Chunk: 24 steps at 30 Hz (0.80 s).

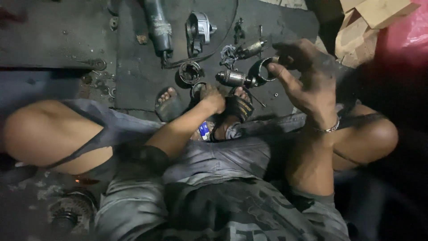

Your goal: The person uses an angle grinder to cut a metal ring from a cylindrical mechanical part, then disassembles the part by hand, removes internal components, and reassembles it with a wrench.

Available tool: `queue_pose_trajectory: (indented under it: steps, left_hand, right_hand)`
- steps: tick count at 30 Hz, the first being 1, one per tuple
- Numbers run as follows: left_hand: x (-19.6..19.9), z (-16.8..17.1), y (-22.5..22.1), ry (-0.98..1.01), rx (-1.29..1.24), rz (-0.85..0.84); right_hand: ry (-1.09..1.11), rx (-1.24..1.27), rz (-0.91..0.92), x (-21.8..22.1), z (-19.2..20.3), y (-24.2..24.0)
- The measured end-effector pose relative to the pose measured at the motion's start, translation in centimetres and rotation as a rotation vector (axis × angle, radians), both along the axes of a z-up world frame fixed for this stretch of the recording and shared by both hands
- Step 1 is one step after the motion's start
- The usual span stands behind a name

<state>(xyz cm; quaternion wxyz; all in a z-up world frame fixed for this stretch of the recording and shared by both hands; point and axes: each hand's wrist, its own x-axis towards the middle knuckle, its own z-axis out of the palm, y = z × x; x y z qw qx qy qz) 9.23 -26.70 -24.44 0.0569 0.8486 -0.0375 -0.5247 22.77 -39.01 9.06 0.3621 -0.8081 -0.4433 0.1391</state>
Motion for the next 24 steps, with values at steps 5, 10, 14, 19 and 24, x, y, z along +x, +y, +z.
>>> queue_pose_trajectory:
  steps: [5,10,14,19,24]
  left_hand:
    - [0.2,4.2,0.7,-0.013,0.010,0.480]
    - [4.3,3.4,2.3,-0.295,-0.134,0.498]
    - [6.7,0.6,2.4,-0.441,-0.199,0.359]
    - [9.3,-5.1,3.1,-0.385,-0.306,0.464]
    - [7.5,-5.3,4.2,-0.432,-0.260,0.073]
  right_hand:
    - [0.215,0.161,-0.108,0.0,-0.4,-0.7]
    - [0.216,0.242,-0.095,0.4,0.2,-0.7]
    - [0.153,0.170,-0.137,0.5,1.7,-0.5]
    - [0.134,0.194,-0.182,0.6,1.6,-0.8]
    - [0.131,0.258,-0.118,0.5,2.7,-1.2]
